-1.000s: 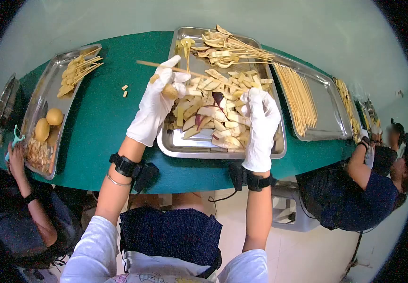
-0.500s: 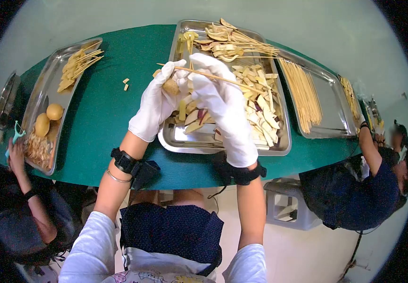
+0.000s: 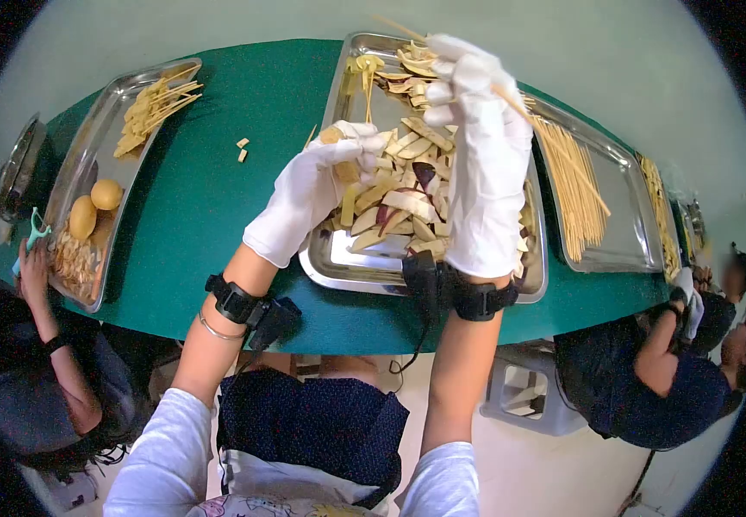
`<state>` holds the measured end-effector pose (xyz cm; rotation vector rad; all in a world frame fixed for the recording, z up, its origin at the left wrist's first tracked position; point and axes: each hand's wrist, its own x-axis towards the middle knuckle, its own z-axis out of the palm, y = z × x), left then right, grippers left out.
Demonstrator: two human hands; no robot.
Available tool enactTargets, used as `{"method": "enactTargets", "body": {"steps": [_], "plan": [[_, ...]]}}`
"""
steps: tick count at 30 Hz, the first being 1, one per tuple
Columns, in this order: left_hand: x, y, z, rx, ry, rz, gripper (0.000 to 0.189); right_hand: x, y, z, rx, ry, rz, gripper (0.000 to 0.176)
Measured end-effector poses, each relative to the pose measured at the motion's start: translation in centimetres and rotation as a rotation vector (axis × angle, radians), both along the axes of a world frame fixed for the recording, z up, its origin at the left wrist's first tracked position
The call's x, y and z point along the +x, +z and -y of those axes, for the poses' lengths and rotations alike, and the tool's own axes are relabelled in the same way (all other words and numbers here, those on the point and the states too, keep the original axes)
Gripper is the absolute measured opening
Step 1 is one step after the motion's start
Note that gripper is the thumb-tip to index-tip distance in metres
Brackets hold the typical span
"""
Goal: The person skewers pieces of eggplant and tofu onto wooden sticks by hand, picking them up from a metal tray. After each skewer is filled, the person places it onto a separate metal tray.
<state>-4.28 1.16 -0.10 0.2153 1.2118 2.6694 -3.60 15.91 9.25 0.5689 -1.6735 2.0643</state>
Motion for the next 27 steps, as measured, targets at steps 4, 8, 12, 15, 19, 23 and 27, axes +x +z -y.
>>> {"method": "enactTargets", "body": {"steps": [4, 8, 12, 15, 19, 23, 27], "plan": [[0.0, -0.3, 0.1, -0.081, -0.139, -0.024, 0.030, -2.6, -2.1, -0.8, -0.213, 0.134, 0.034, 0.033], [1.0, 1.4, -0.1, -0.360, -0.083, 0.036, 0.030, -2.4, -2.1, -1.5, -0.351, -0.049, 0.087, 0.029], [-0.3, -0.5, -0.5, -0.466, -0.014, -0.063, 0.028, -2.3, -3.1, -2.8, -0.302, -0.123, 0.064, 0.028], [0.2, -0.3, -0.8, -0.531, 0.016, -0.026, 0.025, -1.9, -3.2, -2.8, -0.229, -0.115, 0.012, 0.030], [1.6, 1.2, -0.7, -0.496, -0.058, -0.015, 0.027, -1.6, -3.6, -2.7, -0.091, -0.098, 0.017, 0.035], [1.6, 0.8, -0.4, -0.461, -0.081, -0.095, 0.036, -1.4, -3.4, -2.5, -0.102, -0.140, 0.027, 0.038], [1.9, 1.6, 0.3, -0.375, -0.131, -0.053, 0.042, -1.2, -3.1, -2.4, -0.088, -0.106, 0.040, 0.039]]}}
